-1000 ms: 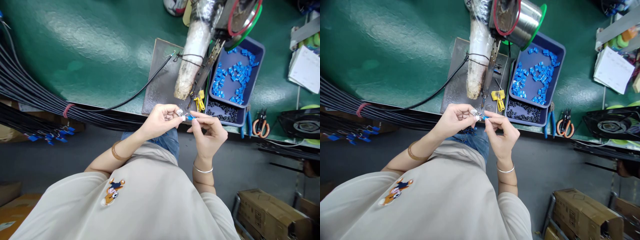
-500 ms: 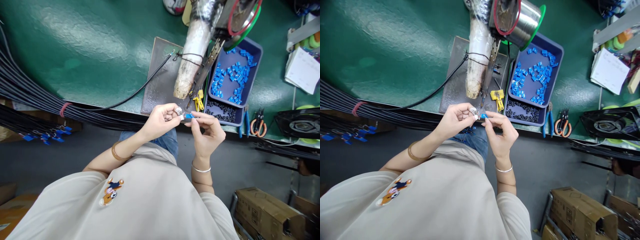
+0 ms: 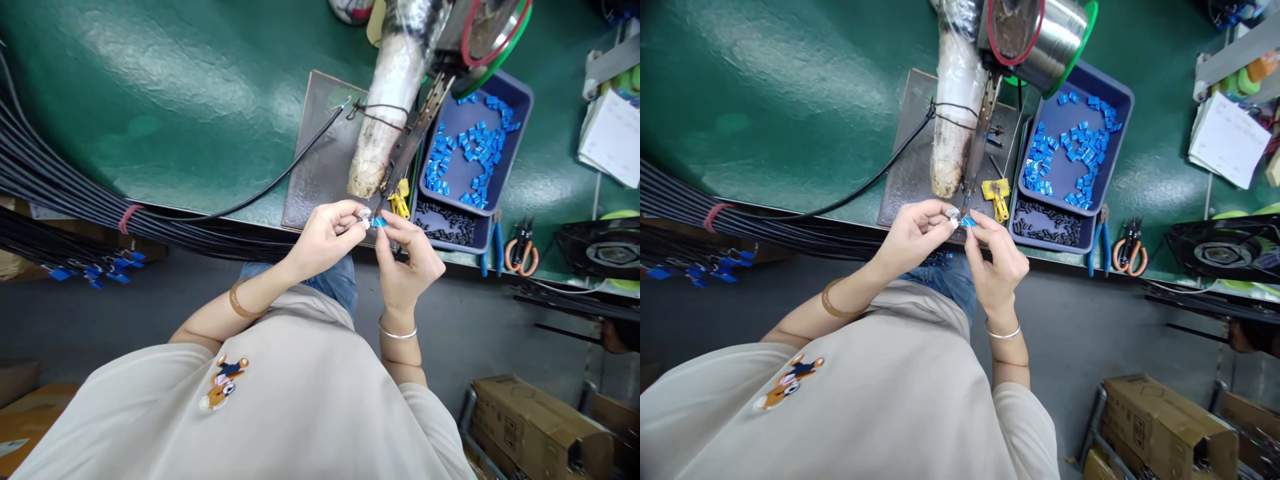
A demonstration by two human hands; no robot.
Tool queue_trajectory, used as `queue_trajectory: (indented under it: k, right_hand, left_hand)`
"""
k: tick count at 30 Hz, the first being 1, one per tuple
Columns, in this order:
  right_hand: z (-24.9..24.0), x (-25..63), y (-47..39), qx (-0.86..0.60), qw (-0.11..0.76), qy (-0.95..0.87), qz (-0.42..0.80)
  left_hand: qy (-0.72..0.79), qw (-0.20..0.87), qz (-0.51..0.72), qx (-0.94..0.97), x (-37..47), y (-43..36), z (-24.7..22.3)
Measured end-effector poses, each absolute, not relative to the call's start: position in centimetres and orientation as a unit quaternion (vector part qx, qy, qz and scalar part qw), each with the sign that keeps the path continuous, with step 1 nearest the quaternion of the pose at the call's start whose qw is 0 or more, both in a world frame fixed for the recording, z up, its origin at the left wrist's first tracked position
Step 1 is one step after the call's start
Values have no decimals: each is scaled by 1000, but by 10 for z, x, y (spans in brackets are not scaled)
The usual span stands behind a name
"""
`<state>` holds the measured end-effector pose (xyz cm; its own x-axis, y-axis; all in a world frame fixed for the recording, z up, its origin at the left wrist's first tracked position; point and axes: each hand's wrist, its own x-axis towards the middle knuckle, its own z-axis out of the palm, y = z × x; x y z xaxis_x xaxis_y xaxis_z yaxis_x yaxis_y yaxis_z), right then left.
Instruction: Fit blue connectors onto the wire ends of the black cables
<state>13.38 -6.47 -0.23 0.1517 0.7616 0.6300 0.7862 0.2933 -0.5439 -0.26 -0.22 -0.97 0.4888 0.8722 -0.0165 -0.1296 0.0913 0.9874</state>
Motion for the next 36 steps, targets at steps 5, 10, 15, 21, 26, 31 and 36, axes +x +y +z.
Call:
queue_trajectory:
  k: [5,10,15,21,26,31,36]
  right_hand:
    - [-1,132,-63,-596,470,-651,-17]
    - [-2,132,-63,-602,462,-651,-15]
    - [0,133,-63,-593,469,-654,-18]
    - [3,131,-64,-588,459,-666,-29]
    - [2,131,-66,-577,441,-685,-51]
    - [3,132,-68,-587,446,-674,-52]
    - [8,135,-72,-664,480,-563,104]
  left_hand:
    - [343,637,392,568,-1,-2,-13]
    - [348,622,396,578,1,-2,-16]
    - [360,603,403,587,2,-4,-13]
    - [356,607,404,585,-1,-5,-7]
    - [358,633,378,573,-1,-5,-8]
    - [348,647,360,575,-4,-7,-5]
    - [330,646,320,610,-12,-10,-1]
